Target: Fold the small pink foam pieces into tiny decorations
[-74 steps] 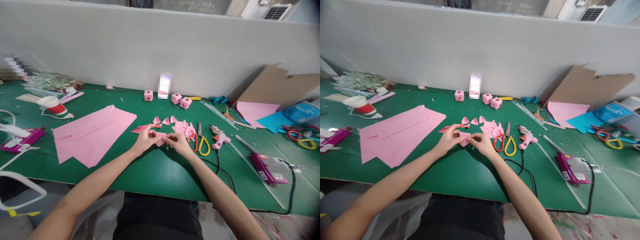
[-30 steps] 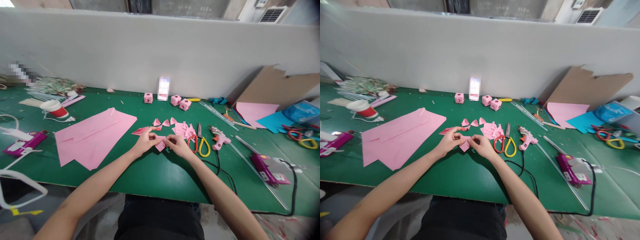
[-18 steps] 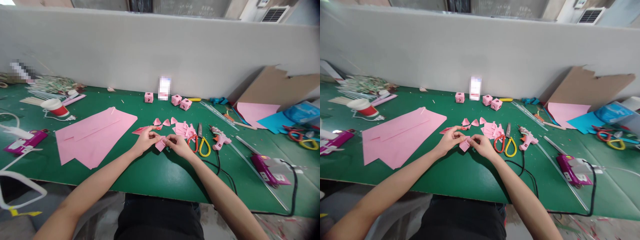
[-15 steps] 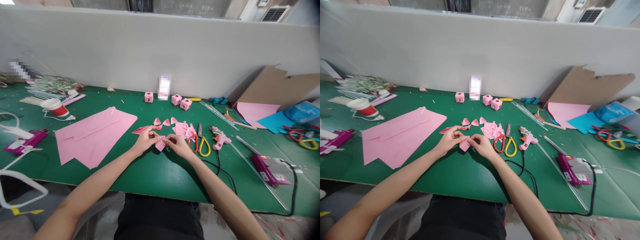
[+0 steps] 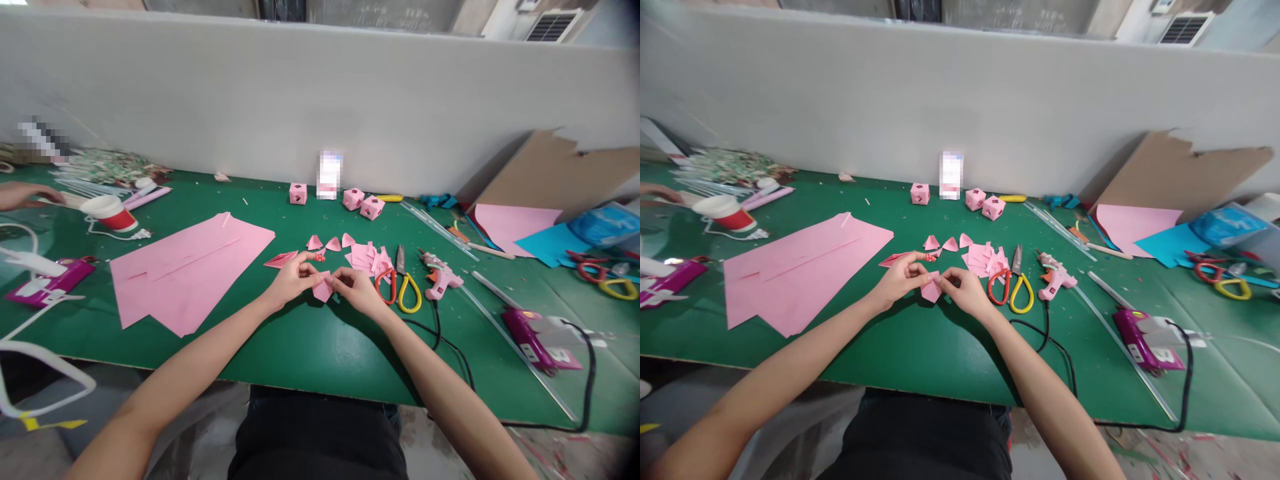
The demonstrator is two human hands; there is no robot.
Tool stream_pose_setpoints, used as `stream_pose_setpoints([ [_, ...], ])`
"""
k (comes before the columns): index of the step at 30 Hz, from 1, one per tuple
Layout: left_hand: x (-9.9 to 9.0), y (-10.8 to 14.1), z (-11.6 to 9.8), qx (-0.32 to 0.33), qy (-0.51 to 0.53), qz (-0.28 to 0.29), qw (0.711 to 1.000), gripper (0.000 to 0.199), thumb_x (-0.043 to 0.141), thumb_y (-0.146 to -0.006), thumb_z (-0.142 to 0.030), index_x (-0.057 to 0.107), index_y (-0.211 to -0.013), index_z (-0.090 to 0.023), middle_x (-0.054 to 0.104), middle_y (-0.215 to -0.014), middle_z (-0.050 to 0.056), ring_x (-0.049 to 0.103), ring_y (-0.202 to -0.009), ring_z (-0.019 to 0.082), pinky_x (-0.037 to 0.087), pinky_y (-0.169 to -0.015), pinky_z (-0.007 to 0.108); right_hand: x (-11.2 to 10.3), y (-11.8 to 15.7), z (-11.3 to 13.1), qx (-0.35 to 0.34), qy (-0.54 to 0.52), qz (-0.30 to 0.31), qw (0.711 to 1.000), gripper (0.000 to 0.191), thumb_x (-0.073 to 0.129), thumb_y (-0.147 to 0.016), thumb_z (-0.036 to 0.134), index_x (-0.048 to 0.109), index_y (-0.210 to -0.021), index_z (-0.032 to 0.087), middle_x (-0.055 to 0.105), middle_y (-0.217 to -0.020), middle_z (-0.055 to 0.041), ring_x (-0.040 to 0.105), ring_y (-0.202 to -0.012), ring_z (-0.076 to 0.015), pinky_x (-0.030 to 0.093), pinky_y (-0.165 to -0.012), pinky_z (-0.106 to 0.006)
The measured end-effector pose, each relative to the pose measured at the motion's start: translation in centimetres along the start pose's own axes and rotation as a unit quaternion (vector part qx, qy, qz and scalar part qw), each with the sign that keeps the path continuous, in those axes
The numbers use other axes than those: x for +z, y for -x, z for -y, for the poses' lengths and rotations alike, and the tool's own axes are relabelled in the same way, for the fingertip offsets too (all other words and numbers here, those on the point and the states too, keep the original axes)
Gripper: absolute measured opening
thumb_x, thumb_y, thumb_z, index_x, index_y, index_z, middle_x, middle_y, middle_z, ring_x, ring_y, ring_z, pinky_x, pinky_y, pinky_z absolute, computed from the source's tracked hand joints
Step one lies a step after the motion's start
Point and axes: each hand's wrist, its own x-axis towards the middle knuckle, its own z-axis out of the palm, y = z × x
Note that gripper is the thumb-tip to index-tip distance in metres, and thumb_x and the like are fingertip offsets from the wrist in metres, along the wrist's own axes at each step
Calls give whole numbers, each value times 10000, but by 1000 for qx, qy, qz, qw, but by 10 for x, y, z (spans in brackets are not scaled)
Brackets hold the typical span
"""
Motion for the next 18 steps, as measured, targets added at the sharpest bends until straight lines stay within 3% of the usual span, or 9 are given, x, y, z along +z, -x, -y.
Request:
stream_pose_setpoints([
  [18, 1, 2, -4, -7, 19, -25, 999, 452, 735, -773, -345, 541, -1138, -161, 677, -780, 6, 641, -713, 145, 462, -695, 273, -4, 3, 16, 30, -18, 2, 999, 380, 651, -806, 541, 666, -742, 166, 618, -634, -9, 515, -551, -112, 402, -517, -243],
])
